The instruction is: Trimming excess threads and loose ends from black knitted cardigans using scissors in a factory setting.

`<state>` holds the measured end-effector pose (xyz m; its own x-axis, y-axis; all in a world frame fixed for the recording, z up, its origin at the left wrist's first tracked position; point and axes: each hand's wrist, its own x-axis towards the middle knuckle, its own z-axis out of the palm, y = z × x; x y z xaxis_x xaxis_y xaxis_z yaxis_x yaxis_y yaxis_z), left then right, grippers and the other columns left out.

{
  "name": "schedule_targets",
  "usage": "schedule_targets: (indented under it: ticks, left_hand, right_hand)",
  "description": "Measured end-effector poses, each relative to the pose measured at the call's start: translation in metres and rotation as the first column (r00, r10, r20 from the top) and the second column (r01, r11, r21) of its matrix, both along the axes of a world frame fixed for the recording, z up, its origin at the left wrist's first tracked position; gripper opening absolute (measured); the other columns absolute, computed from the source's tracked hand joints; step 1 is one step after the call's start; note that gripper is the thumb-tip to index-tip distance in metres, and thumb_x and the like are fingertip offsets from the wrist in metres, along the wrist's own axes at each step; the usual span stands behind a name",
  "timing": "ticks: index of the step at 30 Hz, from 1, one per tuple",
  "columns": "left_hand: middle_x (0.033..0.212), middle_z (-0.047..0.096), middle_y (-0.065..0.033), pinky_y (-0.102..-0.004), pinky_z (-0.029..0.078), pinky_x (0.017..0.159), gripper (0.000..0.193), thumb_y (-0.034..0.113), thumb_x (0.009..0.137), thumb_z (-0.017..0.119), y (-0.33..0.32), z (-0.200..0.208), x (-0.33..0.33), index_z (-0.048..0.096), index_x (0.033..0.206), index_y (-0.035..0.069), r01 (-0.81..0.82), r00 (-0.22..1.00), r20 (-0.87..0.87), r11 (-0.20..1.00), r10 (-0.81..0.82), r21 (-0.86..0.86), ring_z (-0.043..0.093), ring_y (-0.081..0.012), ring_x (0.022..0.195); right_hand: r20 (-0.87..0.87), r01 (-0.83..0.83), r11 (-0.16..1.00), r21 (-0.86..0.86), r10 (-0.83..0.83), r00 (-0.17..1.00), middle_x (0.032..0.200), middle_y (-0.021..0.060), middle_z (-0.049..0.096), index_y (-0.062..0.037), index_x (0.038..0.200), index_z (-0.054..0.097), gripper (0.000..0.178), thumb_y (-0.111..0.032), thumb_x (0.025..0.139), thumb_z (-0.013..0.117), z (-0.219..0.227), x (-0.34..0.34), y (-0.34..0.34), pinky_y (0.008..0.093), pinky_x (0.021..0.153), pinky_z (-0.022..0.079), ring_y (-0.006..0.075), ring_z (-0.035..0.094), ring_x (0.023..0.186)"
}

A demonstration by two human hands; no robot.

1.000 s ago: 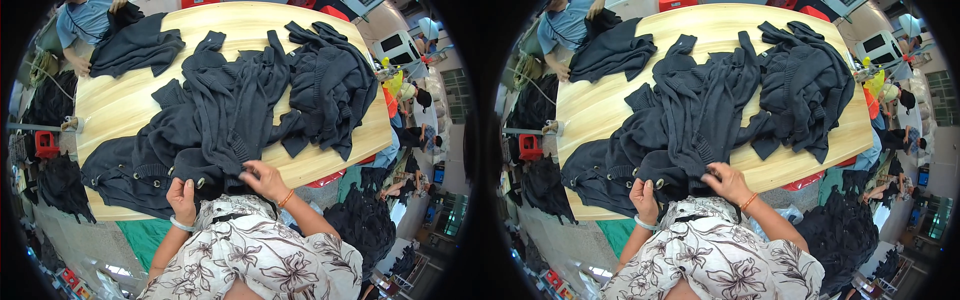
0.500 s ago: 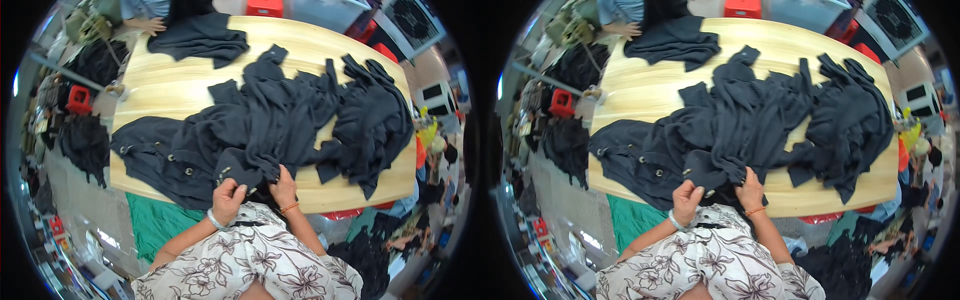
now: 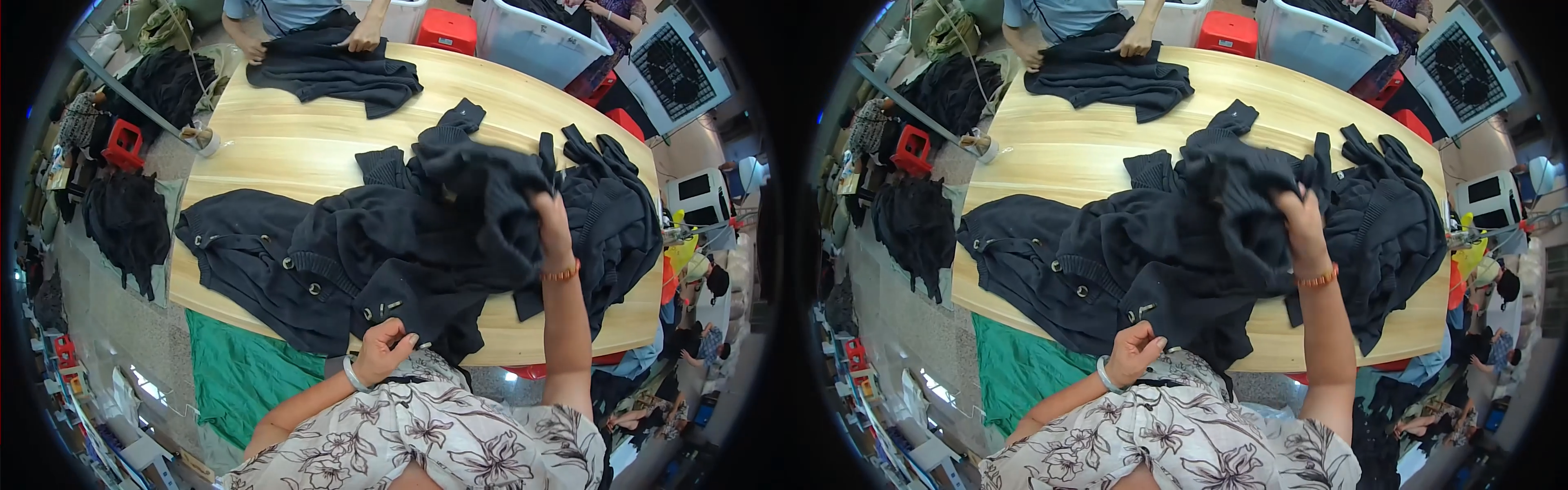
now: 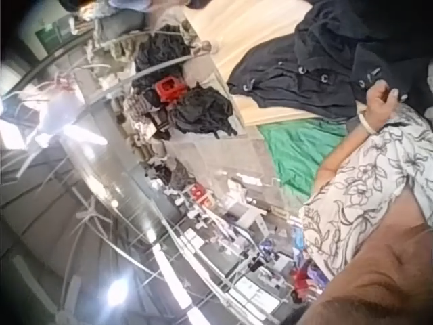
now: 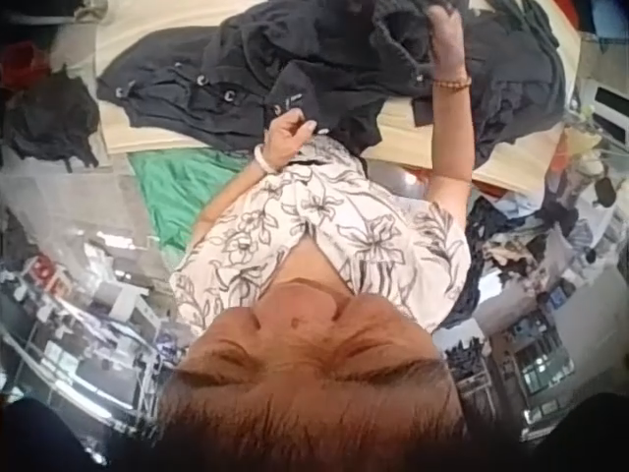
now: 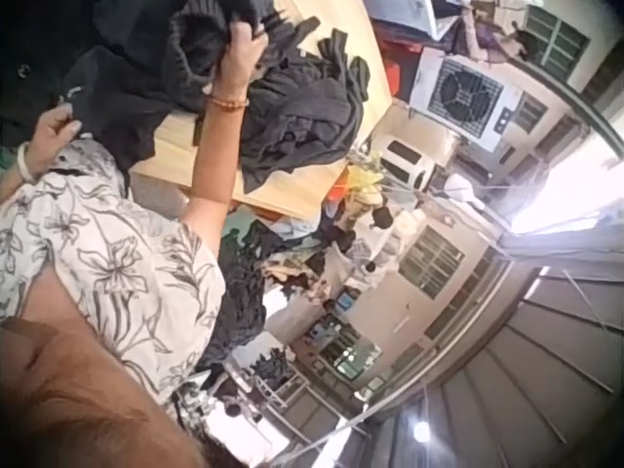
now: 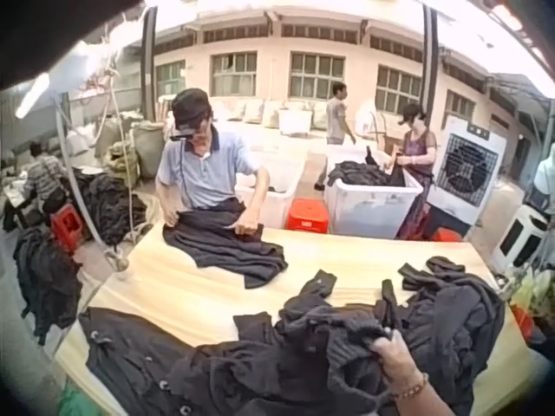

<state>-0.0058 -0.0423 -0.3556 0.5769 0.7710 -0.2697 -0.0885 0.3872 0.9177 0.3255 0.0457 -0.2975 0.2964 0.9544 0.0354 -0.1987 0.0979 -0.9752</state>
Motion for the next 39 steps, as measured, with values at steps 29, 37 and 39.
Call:
schedule_targets:
  ticks: [29,37,39]
  left_hand:
    - [0.108,0.067,-0.0046,-0.0341,0.050,0.091,0.016,0.014,0.101,0.050,0.045,0.017,0.036,0.057,0.114,0.006,-0.051,0.886,0.387,0.884,0.255,-0.464,0.064,-0.0147,0.099]
    - [0.100,0.065,-0.0005,-0.0301,0.052,0.081,0.014,0.020,0.100,0.055,0.041,0.026,0.044,0.057,0.108,0.009,-0.044,0.894,0.377,0.884,0.243,-0.465,0.063,-0.0106,0.090]
    - [0.101,0.065,0.0002,-0.0317,0.052,0.083,0.017,0.022,0.099,0.055,0.043,0.024,0.040,0.059,0.110,0.010,-0.049,0.880,0.404,0.894,0.249,-0.445,0.062,-0.0109,0.090]
  right_hand:
    - [0.500,-0.001,0.999,0.050,-0.024,0.866,0.084,0.0055,0.057,-0.0054,0.111,0.072,0.034,0.003,0.078,0.074,-0.020,-0.139,-0.092,0.0226,0.057,0.041,0.0119,0.054,0.071]
    - [0.496,0.000,0.995,0.097,-0.049,0.867,0.081,0.0042,0.056,0.0002,0.092,0.068,0.014,0.005,0.079,0.070,-0.011,-0.128,-0.091,0.0233,0.055,0.040,0.0104,0.053,0.065]
    - [0.404,0.000,0.997,0.074,-0.030,0.914,0.082,0.0037,0.056,0.0001,0.088,0.065,0.006,0.003,0.083,0.066,-0.011,-0.128,-0.086,0.0224,0.056,0.038,0.0085,0.049,0.065]
